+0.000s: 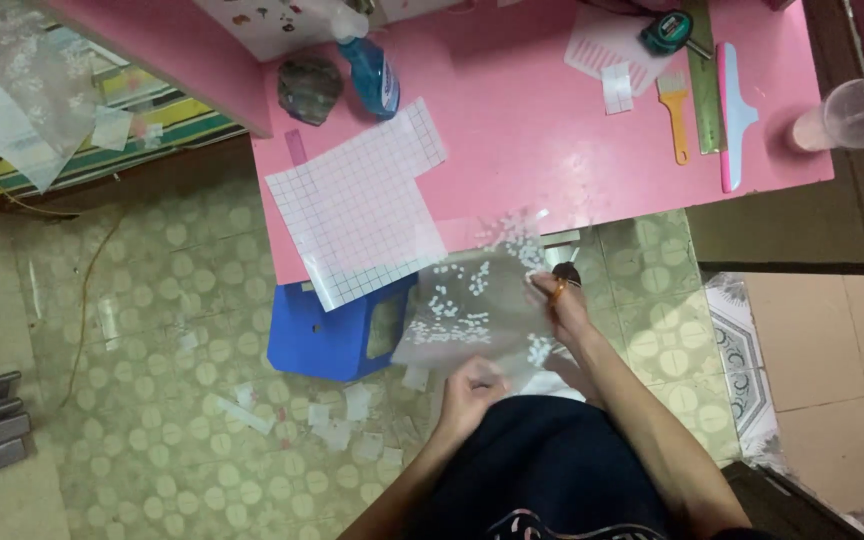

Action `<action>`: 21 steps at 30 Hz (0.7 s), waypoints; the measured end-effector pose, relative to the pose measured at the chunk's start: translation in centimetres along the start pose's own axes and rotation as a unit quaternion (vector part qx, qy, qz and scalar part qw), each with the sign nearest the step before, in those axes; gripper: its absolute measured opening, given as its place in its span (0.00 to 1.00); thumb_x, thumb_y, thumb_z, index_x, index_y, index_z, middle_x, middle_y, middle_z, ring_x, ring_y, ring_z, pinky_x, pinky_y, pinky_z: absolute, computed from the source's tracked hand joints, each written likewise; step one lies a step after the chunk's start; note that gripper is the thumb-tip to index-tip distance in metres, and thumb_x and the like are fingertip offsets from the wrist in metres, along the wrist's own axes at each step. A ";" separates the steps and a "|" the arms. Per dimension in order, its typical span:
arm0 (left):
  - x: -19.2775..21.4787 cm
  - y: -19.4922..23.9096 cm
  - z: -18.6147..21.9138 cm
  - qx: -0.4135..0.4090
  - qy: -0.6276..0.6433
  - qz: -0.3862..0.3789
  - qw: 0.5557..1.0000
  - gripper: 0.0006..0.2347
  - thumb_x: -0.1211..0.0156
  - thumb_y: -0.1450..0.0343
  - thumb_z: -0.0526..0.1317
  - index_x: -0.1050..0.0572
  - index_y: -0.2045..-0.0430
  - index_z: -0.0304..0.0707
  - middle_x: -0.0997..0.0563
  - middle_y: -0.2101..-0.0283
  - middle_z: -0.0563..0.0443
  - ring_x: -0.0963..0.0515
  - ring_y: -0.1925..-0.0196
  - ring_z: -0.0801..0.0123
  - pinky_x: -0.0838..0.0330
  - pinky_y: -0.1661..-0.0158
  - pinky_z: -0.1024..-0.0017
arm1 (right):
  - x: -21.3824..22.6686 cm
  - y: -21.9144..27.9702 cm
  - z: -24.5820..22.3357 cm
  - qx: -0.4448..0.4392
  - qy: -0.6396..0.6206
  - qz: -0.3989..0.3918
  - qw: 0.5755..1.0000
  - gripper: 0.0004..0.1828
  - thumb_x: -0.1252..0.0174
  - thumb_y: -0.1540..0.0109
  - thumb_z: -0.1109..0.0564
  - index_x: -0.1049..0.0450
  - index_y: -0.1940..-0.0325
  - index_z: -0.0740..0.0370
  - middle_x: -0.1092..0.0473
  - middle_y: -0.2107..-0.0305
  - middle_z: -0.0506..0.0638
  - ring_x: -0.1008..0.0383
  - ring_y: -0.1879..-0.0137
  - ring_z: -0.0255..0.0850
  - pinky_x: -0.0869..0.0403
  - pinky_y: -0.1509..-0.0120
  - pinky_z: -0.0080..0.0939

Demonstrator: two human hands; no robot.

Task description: Cutting out small floral patterns from a transparent sticker sheet using scissors at a desk.

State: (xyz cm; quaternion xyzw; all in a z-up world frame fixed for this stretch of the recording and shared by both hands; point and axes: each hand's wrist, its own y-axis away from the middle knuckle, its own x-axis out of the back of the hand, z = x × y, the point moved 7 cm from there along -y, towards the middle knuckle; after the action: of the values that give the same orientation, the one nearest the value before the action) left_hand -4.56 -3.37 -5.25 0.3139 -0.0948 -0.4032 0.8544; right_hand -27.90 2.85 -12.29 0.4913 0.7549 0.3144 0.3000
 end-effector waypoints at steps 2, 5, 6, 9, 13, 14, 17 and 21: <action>-0.4 1.3 3.1 -0.025 -0.056 -0.027 0.998 0.22 0.17 0.42 0.41 0.21 0.57 0.39 0.16 0.58 0.43 0.17 0.51 0.64 0.26 0.46 0.65 | 0.8 -0.2 -2.1 0.030 0.014 0.011 0.999 0.15 0.30 0.44 0.53 0.21 0.56 0.58 0.28 0.62 0.48 0.30 0.50 0.43 0.32 0.43 0.45; 0.2 2.5 4.8 0.035 -0.206 -0.116 0.971 0.31 0.25 0.42 0.52 0.25 0.45 0.42 0.21 0.41 0.50 0.23 0.38 0.66 0.34 0.38 0.72 | 1.7 -3.2 -5.1 0.068 -0.060 -0.005 0.996 0.17 0.30 0.46 0.54 0.23 0.55 0.54 0.24 0.60 0.42 0.26 0.50 0.32 0.33 0.38 0.29; 0.9 1.7 4.8 0.004 -0.110 -0.118 0.987 0.35 0.19 0.46 0.45 0.26 0.43 0.39 0.21 0.43 0.46 0.24 0.39 0.64 0.37 0.36 0.66 | 1.1 -3.9 -7.4 0.092 -0.004 0.002 0.996 0.19 0.25 0.48 0.49 0.21 0.57 0.53 0.25 0.63 0.43 0.26 0.54 0.35 0.31 0.44 0.38; 2.7 -1.5 2.9 -0.002 0.032 -0.135 0.990 0.40 0.19 0.42 0.40 0.36 0.35 0.35 0.31 0.36 0.35 0.34 0.32 0.52 0.42 0.32 0.56 | -1.5 -5.7 -14.6 0.136 0.054 -0.007 0.989 0.21 0.21 0.49 0.47 0.20 0.59 0.58 0.27 0.69 0.49 0.25 0.62 0.39 0.25 0.57 0.42; 1.8 -6.5 3.9 0.028 0.131 -0.115 0.984 0.32 0.42 0.24 0.46 0.48 0.26 0.41 0.36 0.31 0.31 0.41 0.27 0.44 0.45 0.33 0.49 | -6.5 -10.6 -22.2 0.159 0.161 -0.129 0.965 0.34 0.25 0.45 0.51 0.29 0.45 0.77 0.24 0.62 0.64 0.19 0.59 0.46 0.20 0.56 0.38; 1.0 -8.0 4.3 0.026 0.131 -0.112 0.985 0.32 0.42 0.24 0.46 0.48 0.26 0.41 0.36 0.31 0.31 0.41 0.27 0.44 0.45 0.33 0.49 | -7.7 -11.6 -23.3 0.160 0.161 -0.133 0.965 0.34 0.25 0.45 0.51 0.29 0.45 0.77 0.24 0.62 0.64 0.19 0.59 0.46 0.20 0.56 0.38; -0.9 -12.5 4.4 0.046 0.190 -0.038 0.980 0.30 0.41 0.22 0.48 0.48 0.28 0.36 0.36 0.32 0.29 0.39 0.27 0.43 0.43 0.31 0.51 | -11.7 -13.6 -26.2 0.217 0.343 -0.154 0.901 0.18 0.24 0.47 0.47 0.18 0.63 0.61 0.25 0.71 0.56 0.22 0.62 0.41 0.23 0.58 0.42; -3.4 -17.1 0.5 0.101 0.148 0.046 0.983 0.30 0.36 0.25 0.47 0.43 0.31 0.36 0.30 0.37 0.33 0.31 0.31 0.48 0.37 0.34 0.54 | -15.7 -11.1 -30.1 0.423 0.498 -0.159 0.740 0.16 0.34 0.44 0.51 0.20 0.55 0.59 0.22 0.62 0.60 0.24 0.49 0.65 0.28 0.41 0.63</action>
State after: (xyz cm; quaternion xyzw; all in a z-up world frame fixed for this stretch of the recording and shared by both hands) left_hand -17.79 -9.22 -15.02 0.4504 -0.0215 -0.3008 0.8403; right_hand -51.72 -20.71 0.16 0.2137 0.9194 0.1104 -0.3111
